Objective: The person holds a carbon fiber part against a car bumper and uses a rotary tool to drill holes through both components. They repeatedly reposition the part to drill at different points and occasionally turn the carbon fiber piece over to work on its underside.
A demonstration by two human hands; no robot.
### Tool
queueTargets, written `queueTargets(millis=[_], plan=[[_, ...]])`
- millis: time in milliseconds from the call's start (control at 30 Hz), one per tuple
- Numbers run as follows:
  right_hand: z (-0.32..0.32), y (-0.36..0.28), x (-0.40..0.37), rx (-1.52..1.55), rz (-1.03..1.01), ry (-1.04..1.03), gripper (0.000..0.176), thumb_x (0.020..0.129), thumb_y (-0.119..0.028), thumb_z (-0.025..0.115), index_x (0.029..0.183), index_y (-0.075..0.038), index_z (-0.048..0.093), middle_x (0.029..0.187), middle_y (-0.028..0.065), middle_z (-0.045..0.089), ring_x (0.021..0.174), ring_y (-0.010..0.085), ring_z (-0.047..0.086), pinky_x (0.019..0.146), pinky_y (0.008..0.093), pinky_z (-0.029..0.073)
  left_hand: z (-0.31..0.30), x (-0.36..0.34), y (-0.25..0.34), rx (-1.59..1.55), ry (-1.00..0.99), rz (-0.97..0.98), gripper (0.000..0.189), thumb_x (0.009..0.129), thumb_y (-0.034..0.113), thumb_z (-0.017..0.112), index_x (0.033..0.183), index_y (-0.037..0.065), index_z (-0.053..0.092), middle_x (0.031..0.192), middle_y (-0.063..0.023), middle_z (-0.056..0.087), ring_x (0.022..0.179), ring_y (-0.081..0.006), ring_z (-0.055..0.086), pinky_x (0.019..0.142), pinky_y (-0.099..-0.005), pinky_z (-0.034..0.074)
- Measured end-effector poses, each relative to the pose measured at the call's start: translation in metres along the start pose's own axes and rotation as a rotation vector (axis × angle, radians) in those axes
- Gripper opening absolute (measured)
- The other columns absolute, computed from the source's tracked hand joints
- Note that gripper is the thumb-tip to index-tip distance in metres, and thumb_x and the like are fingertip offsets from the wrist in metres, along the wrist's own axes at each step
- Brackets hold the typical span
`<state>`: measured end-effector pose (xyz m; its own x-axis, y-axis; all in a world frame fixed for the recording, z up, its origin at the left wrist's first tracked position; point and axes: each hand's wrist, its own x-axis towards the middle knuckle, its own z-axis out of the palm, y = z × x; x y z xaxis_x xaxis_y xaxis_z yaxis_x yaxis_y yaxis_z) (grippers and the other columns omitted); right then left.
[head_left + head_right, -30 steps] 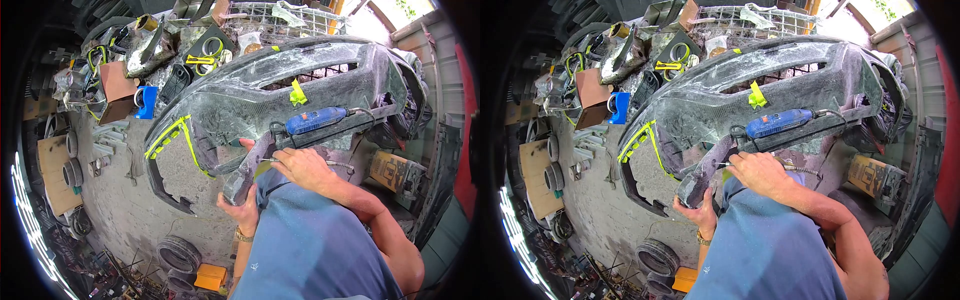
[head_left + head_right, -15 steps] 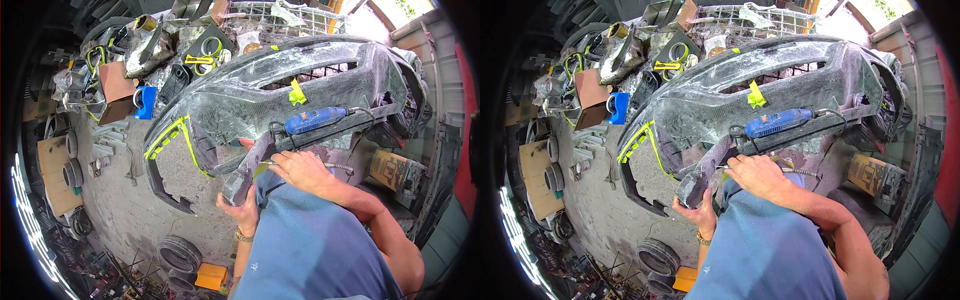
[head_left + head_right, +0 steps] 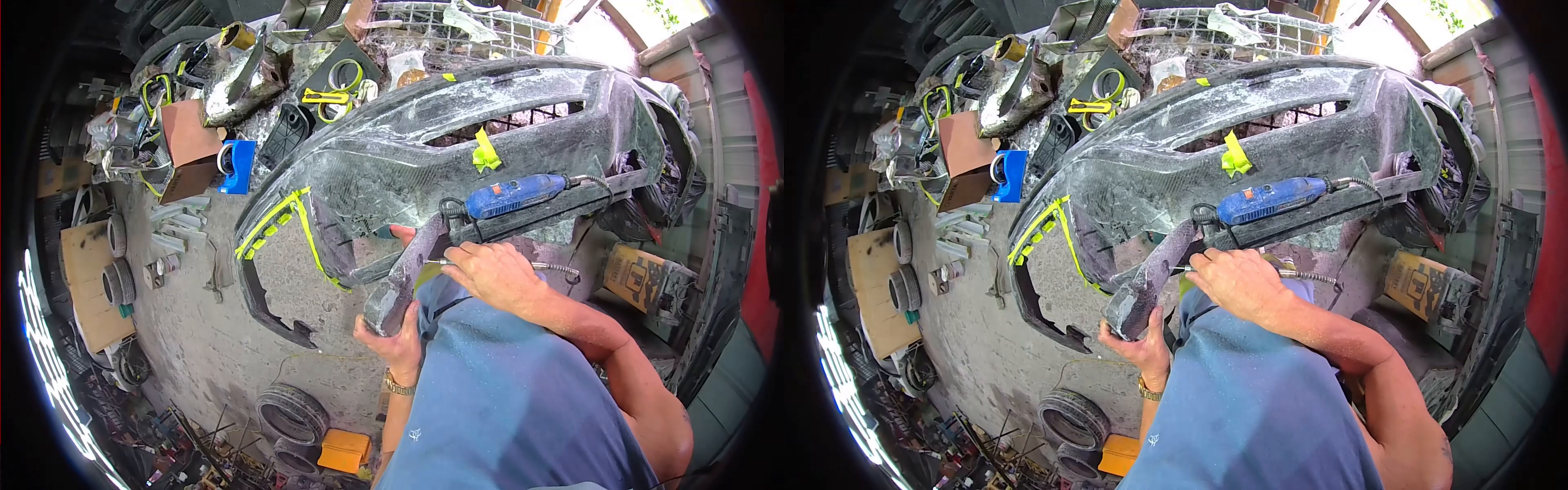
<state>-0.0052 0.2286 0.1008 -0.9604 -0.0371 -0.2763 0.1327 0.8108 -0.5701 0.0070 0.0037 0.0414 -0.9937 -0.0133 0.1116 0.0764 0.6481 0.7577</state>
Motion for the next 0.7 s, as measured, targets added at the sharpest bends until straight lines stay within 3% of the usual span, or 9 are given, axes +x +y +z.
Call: queueTargets(millis=[133, 700], plan=[[0.0018, -0.0015, 0.0001, 0.021, -0.018, 0.014, 0.025, 0.095, -0.031, 0.058, 0.103, -0.007, 0.062, 0.086, 0.0115, 0.066, 0.078, 0.0328, 0.068, 0.066, 0.0439, 0.055, 0.0002, 0.0035, 0.0043, -0.051, 0.015, 0.056, 0.075, 0.077, 0.006, 0.084, 0.13, 0.0, 0.032, 0.118, -0.0133, 0.045, 0.106, -0.0221, 0.053, 0.092, -0.035, 0.047], [0.0009, -0.0036, -0.0025, 0.03, -0.006, -0.006, 0.028, 0.095, -0.032, 0.057, 0.105, -0.006, 0.062, 0.088, 0.0118, 0.066, 0.079, 0.0333, 0.068, 0.066, 0.0452, 0.054, 0.0015, 0.0023, 0.0015, -0.083, -0.001, -0.029, 0.073, 0.077, 0.003, 0.083, 0.128, 0.001, 0.031, 0.118, -0.015, 0.048, 0.105, -0.0224, 0.056, 0.091, -0.0348, 0.051]])
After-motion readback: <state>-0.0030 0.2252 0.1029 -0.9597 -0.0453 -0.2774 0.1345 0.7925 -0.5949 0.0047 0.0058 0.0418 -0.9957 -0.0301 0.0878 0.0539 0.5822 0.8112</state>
